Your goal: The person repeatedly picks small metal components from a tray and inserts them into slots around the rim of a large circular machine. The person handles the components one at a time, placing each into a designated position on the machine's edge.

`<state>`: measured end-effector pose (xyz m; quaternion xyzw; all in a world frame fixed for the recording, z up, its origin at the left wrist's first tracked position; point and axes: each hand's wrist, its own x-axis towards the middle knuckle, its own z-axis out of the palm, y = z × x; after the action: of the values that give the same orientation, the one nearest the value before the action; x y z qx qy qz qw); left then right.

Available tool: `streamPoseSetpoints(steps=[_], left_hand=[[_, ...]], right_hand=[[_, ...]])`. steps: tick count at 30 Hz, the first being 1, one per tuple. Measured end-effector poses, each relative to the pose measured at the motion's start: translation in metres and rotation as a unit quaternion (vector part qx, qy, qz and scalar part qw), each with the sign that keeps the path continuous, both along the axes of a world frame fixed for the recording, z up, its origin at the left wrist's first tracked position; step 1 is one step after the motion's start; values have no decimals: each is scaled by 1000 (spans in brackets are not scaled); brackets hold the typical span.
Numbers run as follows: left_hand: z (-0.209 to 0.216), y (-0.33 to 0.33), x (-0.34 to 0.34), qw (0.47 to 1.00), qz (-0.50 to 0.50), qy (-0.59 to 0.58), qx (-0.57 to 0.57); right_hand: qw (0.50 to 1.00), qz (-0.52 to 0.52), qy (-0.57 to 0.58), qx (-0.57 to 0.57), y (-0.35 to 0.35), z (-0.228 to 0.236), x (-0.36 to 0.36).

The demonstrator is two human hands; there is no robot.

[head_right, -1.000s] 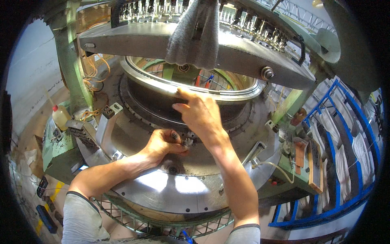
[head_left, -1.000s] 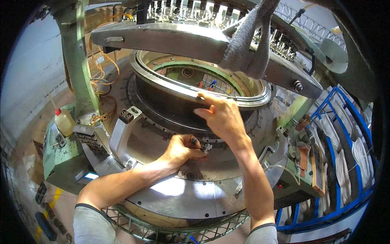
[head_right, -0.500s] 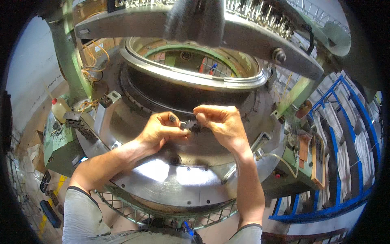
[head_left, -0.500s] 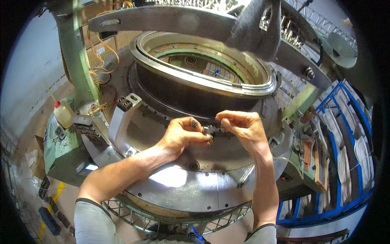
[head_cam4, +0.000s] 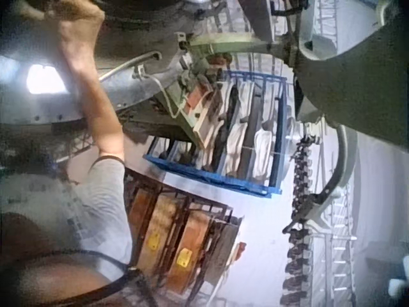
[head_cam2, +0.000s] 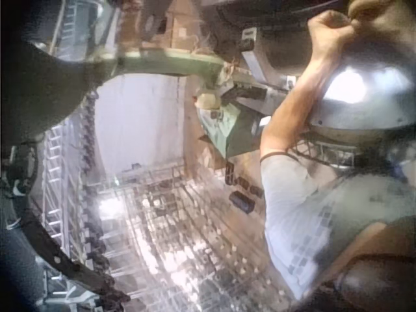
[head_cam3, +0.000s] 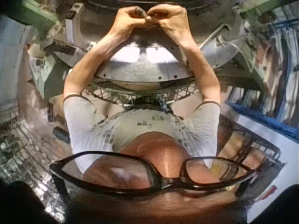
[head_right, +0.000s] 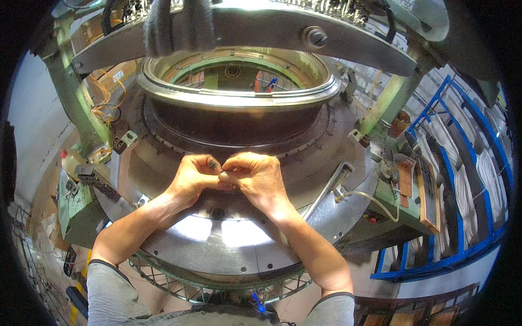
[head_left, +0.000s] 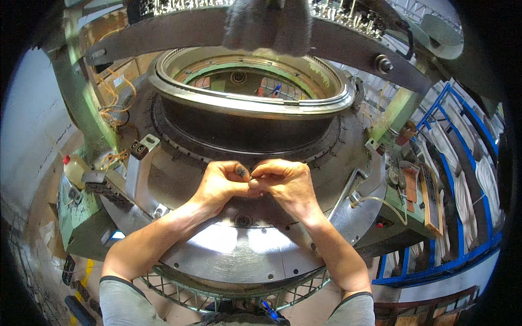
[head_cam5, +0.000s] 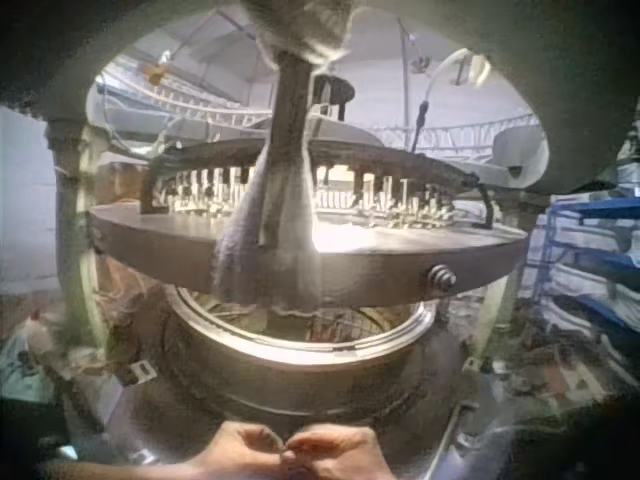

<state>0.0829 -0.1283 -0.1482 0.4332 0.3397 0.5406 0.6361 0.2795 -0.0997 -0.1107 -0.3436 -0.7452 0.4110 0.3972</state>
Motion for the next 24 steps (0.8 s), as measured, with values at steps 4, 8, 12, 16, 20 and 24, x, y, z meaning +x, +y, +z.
streamPoseSetpoints(steps=[4,8,12,16,20,24], left_hand=[[0,-2,0,999,23,41,1],[5,-5,2,996,42,76,36],[21,-10,7,987,81,111,82],[51,-7,12,978,81,177,76],[87,9,20,967,79,199,141],[128,36,25,942,77,241,220]], right_hand=[[1000,21,22,-4,-5,0,2],[995,30,6,-91,-1,-3,5],[996,39,65,-53,3,1,11],[986,76,122,-79,12,20,18],[986,96,132,-32,27,50,30],[984,117,133,8,60,92,38]])
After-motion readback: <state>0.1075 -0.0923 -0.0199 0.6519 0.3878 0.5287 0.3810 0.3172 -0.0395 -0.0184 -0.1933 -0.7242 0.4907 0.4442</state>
